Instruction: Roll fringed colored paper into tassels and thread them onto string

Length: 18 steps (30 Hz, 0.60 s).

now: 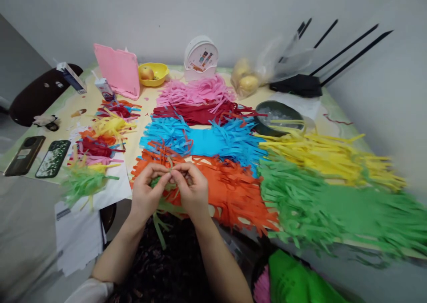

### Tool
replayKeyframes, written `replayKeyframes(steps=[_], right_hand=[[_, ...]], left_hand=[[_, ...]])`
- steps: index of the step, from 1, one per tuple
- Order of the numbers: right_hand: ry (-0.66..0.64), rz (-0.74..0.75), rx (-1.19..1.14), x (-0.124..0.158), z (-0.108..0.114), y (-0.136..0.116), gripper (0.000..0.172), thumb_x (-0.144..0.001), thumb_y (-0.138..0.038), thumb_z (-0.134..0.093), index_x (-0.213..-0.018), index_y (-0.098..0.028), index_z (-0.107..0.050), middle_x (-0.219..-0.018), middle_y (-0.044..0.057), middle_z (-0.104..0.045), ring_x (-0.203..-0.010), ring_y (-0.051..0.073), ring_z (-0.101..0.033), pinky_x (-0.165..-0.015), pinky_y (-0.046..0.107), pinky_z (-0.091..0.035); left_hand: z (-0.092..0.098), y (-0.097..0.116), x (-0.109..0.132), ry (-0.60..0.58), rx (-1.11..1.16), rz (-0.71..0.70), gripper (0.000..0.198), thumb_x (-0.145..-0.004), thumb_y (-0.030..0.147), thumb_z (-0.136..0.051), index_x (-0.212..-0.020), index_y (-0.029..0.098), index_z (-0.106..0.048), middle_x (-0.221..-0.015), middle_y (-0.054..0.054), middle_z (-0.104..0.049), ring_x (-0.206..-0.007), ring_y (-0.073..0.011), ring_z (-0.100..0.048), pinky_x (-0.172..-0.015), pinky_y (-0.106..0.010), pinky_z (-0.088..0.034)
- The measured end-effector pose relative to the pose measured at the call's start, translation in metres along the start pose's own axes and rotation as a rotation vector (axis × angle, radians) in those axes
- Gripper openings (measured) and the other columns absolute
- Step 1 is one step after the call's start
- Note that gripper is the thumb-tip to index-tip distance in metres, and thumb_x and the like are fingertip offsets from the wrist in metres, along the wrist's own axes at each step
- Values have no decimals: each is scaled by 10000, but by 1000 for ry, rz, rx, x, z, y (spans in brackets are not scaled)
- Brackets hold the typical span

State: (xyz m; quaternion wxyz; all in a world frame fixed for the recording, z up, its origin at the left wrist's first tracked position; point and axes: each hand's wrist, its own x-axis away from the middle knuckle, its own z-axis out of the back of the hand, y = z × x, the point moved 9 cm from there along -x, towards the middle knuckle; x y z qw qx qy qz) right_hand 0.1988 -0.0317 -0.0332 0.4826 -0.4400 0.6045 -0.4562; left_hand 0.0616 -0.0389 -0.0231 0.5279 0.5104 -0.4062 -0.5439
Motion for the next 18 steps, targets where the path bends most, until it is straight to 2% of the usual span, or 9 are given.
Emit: replayKeyframes(steps=[3,7,10,12,15,18], right_hand=[[-7,-55,-69,-1,-1,4,72,-795,-271,-668,-788,-211,-629,-670,-29,-632,-581,109,-576,-548,224,-485],[-74,-105,-114,-1,-7,7,116,-797,-308,-670,-778,-206,-619,-649,-36,-598,-558,99,-540,-535,217,-466],[-48,-73,-89,0,-3,4,108,-819,-291,-652,-769,-204,-614,-658,-33,-595,-586,101,-553,-558,214,-472],[-49,-63,-72,-1,-2,3,95,-816,-285,-657,-780,-204,-623,-692,-22,-618,-623,111,-577,-583,221,-485],[-136,-81,-58,-3,-5,6,96,-783,-294,-680,-782,-205,-644,-723,-7,-655,-650,129,-603,-601,239,-500],[-155,-103,-25,-5,-1,10,122,-774,-321,-681,-767,-205,-643,-697,-7,-654,-629,133,-593,-583,243,-491]], left_hand=[[-1,1,0,18,91,-4,63,-841,216,-650,-815,195,-596,-713,15,-689,-673,-128,-691,-649,-222,-533],[-4,3,-2,-32,142,-14,53,-831,205,-644,-795,189,-609,-718,5,-704,-679,-130,-699,-650,-221,-546],[-5,1,-1,-67,123,-13,39,-823,219,-647,-817,184,-631,-762,-13,-718,-717,-138,-701,-664,-228,-552],[-2,-2,0,-47,81,-11,56,-822,233,-654,-811,182,-636,-755,-15,-713,-708,-137,-692,-657,-228,-546],[2,-7,3,-16,32,10,79,-830,255,-669,-812,185,-637,-760,-18,-717,-716,-146,-705,-651,-230,-545],[-1,-9,4,-64,50,33,126,-817,280,-709,-877,192,-643,-833,-31,-736,-798,-174,-733,-684,-244,-564]])
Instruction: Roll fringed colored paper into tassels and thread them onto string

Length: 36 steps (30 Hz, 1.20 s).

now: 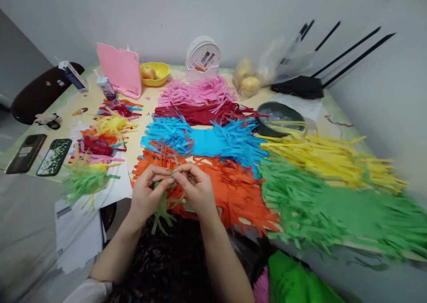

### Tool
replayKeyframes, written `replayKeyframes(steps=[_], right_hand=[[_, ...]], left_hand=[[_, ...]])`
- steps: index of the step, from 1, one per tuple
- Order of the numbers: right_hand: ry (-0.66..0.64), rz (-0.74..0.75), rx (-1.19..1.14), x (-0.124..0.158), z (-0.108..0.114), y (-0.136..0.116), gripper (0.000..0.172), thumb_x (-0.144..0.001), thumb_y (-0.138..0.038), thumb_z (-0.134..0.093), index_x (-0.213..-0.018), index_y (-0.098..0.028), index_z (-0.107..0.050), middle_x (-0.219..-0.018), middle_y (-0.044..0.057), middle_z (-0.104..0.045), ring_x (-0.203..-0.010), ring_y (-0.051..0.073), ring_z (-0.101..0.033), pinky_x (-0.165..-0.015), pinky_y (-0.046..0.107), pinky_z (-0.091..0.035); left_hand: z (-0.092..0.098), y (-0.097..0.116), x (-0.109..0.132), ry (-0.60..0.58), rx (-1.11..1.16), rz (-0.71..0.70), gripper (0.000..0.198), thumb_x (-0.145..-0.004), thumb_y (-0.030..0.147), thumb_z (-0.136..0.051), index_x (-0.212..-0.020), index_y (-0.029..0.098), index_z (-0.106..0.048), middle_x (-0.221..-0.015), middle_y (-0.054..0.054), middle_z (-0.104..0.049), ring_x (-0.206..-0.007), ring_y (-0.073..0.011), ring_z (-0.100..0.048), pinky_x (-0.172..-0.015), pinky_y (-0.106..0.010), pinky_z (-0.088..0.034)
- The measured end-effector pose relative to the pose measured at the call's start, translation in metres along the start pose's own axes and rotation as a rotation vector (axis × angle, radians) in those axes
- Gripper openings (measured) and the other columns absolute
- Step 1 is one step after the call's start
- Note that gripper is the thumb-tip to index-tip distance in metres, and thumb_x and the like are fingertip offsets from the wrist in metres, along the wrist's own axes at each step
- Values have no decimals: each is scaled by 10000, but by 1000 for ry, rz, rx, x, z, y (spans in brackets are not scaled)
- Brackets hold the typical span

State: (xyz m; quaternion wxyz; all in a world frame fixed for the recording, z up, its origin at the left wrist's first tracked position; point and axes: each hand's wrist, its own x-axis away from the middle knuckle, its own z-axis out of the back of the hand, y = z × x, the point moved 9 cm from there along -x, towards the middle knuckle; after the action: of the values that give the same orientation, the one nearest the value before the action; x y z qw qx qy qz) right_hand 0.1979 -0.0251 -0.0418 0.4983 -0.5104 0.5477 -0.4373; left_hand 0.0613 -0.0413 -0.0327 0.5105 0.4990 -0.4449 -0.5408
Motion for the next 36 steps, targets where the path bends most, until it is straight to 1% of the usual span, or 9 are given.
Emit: replayKeyframes(steps=[5,10,15,17,21,25,30,33,36], right_hand=[[125,9,19,4,11,-1,138,-795,-340,-658,-791,-205,-630,-713,-11,-649,-651,131,-599,-608,243,-495],[23,-3,21,2,1,-5,113,-756,-309,-698,-793,-205,-672,-702,-4,-671,-617,132,-596,-574,242,-493],[52,13,102,-2,12,-14,113,-767,-305,-699,-759,-194,-682,-676,-2,-670,-596,126,-595,-554,235,-489],[43,36,138,-1,10,-19,117,-786,-298,-691,-741,-192,-671,-655,-4,-658,-585,124,-588,-538,229,-480],[147,139,172,7,11,-31,114,-800,-271,-692,-722,-198,-653,-642,-13,-638,-572,118,-576,-524,221,-470],[230,232,191,12,8,-40,143,-823,-261,-684,-703,-201,-634,-647,-9,-630,-591,131,-587,-543,235,-478],[131,317,232,15,-15,-45,125,-858,-228,-658,-737,-201,-641,-646,-16,-602,-585,121,-556,-543,231,-452],[85,365,223,17,-29,-47,123,-863,-210,-654,-741,-203,-638,-642,-21,-588,-582,116,-547,-541,225,-445],[98,377,176,17,-37,-47,125,-879,-211,-635,-754,-205,-633,-660,-17,-599,-593,116,-560,-548,223,-460]], left_hand=[[-1,9,-1,-50,-51,-76,180,-818,257,-721,-979,199,-664,-957,-47,-736,-911,-177,-713,-814,-272,-565],[8,5,0,47,-76,-85,68,-844,243,-681,-880,189,-663,-867,-35,-729,-862,-171,-714,-770,-259,-558],[-1,0,-2,-61,55,-21,202,-826,266,-712,-1009,187,-678,-938,-51,-756,-862,-179,-733,-770,-261,-575],[-1,1,-2,-65,51,-10,199,-793,270,-741,-968,183,-701,-912,-52,-762,-843,-184,-728,-759,-263,-572],[9,2,-2,3,-25,-4,125,-784,296,-731,-810,175,-715,-766,-34,-741,-690,-164,-681,-639,-251,-540],[19,-2,0,-3,-32,6,168,-816,337,-705,-801,170,-708,-732,-36,-723,-652,-155,-652,-604,-249,-522],[31,-2,4,-46,35,-20,296,-812,378,-729,-1030,181,-693,-912,-63,-736,-821,-179,-691,-741,-267,-548],[41,-3,8,-42,-38,-14,199,-807,344,-731,-911,175,-718,-867,-60,-742,-784,-177,-682,-720,-265,-537],[63,5,8,-84,-185,-36,135,-837,305,-681,-850,176,-719,-826,-57,-742,-752,-183,-675,-705,-281,-531]])
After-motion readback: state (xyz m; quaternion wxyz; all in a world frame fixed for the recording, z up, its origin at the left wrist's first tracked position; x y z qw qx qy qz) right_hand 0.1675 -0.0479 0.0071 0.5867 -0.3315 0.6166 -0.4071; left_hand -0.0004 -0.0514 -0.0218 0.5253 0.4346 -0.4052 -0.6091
